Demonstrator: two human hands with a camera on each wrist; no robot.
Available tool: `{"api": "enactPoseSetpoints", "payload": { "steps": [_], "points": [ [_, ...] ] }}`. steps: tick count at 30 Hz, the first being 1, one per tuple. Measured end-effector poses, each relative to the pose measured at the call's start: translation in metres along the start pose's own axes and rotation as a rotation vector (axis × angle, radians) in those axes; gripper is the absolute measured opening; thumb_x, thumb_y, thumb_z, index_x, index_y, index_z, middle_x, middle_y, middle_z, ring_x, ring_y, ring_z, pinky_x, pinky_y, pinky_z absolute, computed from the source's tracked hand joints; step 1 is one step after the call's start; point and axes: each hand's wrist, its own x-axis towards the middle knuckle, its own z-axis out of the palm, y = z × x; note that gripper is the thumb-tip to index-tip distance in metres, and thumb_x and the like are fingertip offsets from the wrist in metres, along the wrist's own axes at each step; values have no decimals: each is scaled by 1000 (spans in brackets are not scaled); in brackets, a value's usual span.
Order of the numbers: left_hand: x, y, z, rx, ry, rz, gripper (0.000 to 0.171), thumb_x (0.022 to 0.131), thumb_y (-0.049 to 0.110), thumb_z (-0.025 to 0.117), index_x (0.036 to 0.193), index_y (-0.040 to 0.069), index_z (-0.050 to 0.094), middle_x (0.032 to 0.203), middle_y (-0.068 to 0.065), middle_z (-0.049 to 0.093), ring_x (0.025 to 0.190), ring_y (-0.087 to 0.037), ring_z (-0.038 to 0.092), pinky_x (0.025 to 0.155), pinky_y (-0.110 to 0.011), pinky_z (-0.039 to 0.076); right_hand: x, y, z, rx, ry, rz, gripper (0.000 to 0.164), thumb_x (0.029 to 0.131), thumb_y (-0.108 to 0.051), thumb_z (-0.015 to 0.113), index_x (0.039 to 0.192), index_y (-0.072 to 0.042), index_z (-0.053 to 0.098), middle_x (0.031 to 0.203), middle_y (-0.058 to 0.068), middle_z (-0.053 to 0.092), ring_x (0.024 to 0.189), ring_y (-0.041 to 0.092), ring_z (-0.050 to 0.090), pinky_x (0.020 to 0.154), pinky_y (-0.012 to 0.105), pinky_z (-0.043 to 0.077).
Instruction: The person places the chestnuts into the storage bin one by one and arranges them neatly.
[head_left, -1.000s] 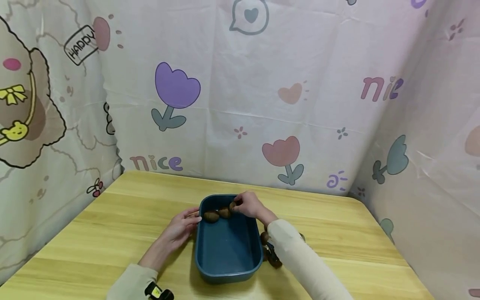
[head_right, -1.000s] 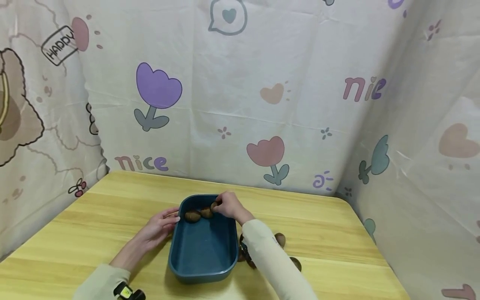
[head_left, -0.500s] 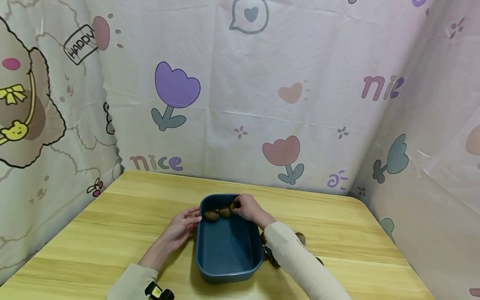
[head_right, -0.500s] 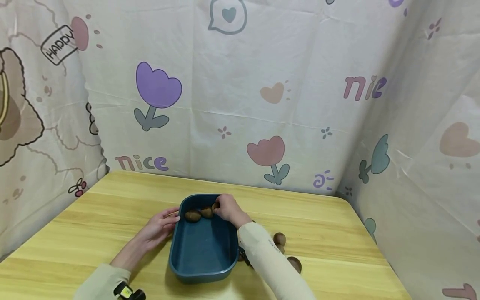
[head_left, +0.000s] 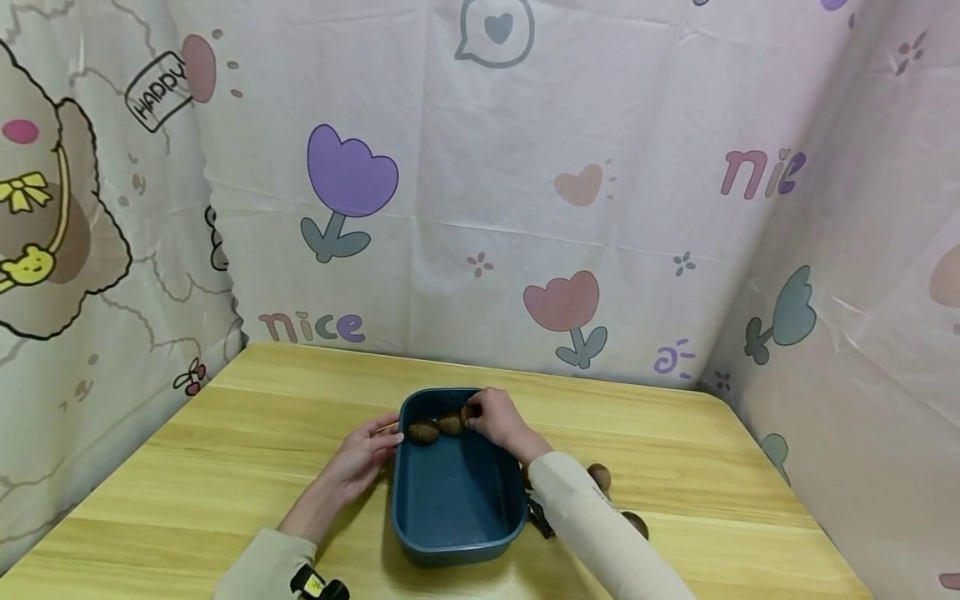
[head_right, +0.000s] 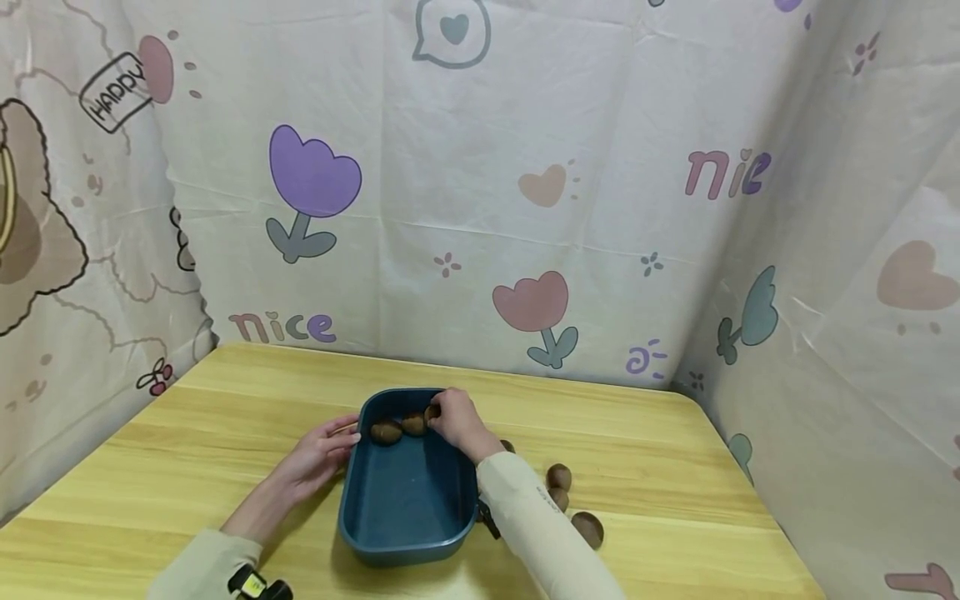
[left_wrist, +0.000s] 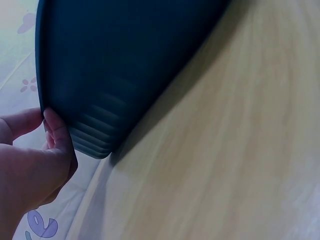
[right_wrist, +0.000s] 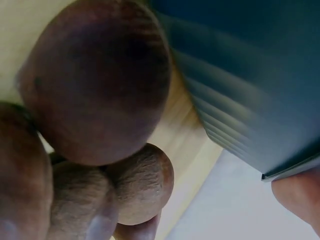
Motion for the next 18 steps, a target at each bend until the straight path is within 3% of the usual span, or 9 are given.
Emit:
{"api": "enactPoseSetpoints", "payload": {
  "steps": [7, 12, 18],
  "points": [
    [1, -1, 0, -5, 5, 0, 47, 96, -4, 50, 139, -12, 31, 116, -13, 51, 92, -12, 56, 78, -22, 48, 1, 3, 0, 45, -18, 36, 27, 78, 5, 72, 104, 10, 70, 103, 20, 68, 98, 32, 63, 83, 42, 52],
    [2, -2, 0, -2, 7, -1, 47, 95, -4, 51, 138, -12, 32, 114, -13, 52, 91, -12, 56, 77, -22, 48, -3, 5, -2, 94, -2, 21, 28, 78, 6, 71, 105, 9, 69, 104, 19, 67, 96, 31, 63, 81, 41, 52],
    [1, -2, -1, -6, 10, -1, 47, 95, -4, 52, 137, -11, 33, 114, -13, 52, 90, -12, 56, 76, -22, 47, -6, 7, -7, 269, -15, 97, 30, 85, 1, 68, 115, 5, 68, 109, 15, 67, 96, 27, 62, 80, 37, 52]
  ]
}}
